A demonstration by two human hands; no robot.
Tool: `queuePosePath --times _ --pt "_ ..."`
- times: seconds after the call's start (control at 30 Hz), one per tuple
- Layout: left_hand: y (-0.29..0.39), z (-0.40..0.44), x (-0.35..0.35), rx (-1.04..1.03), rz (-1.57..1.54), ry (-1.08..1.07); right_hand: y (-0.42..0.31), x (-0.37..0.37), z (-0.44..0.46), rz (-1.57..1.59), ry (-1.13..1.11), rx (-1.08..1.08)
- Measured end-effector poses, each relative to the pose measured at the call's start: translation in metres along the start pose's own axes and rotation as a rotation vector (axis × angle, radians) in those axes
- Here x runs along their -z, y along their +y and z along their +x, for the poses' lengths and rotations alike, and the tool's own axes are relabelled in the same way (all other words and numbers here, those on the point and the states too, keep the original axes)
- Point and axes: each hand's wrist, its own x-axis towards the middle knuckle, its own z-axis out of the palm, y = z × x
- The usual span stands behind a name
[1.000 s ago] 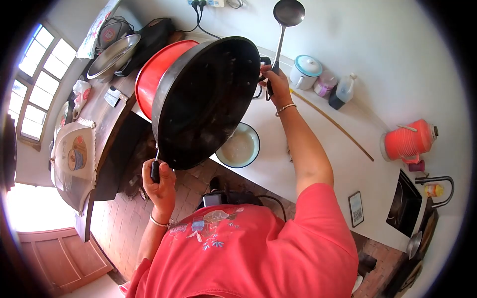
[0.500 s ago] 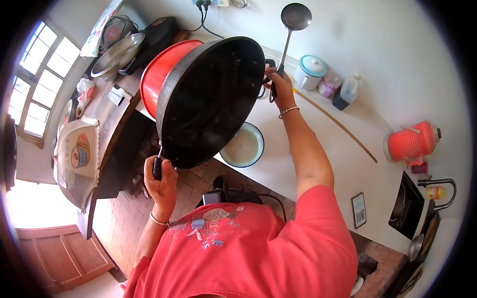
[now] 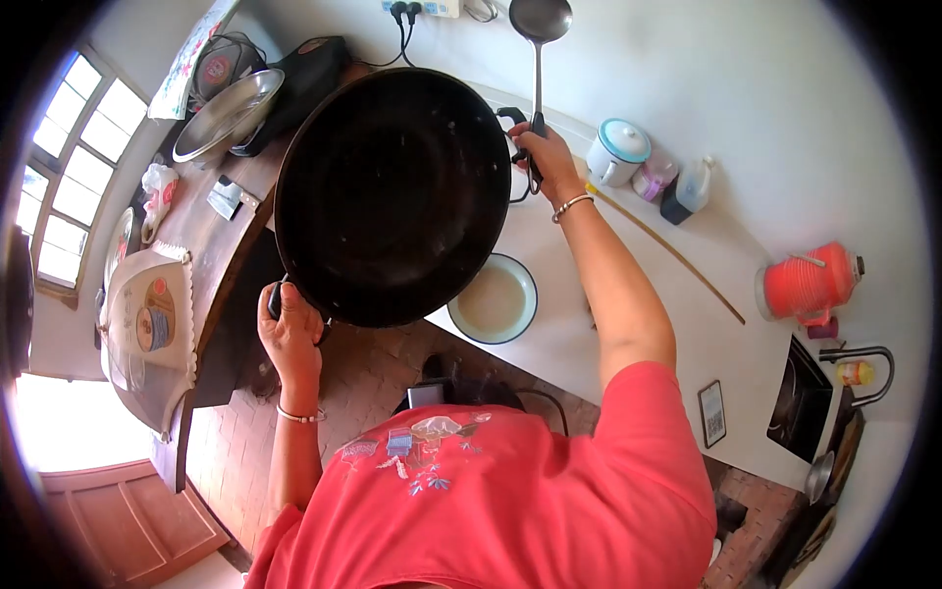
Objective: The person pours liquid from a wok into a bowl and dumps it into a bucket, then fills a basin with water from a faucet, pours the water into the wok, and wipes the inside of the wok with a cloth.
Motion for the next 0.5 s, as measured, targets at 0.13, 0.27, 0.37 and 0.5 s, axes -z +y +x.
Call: queuePosePath --times 0.13,0.27,0.37,0.5 --pt "-0.01 0.03 0.017 0.096 -0.124 0.024 -0.008 -0.018 0.009 -0.085 -0.008 -0.013" --pt "-0.012 0.056 0.031 0.207 -0.213 0.053 -0.01 -0.034 0.017 -0.16 -0.032 -0.014" --pt "-0.023 0.073 0.047 0.295 -0.251 0.047 -0.016 -0.045 0.019 -0.242 -0.044 0.002" --pt "-0.035 0.095 0.061 0.328 -0.296 -0.004 -0.018 -0.058 0.025 -0.291 -0.066 -0.025"
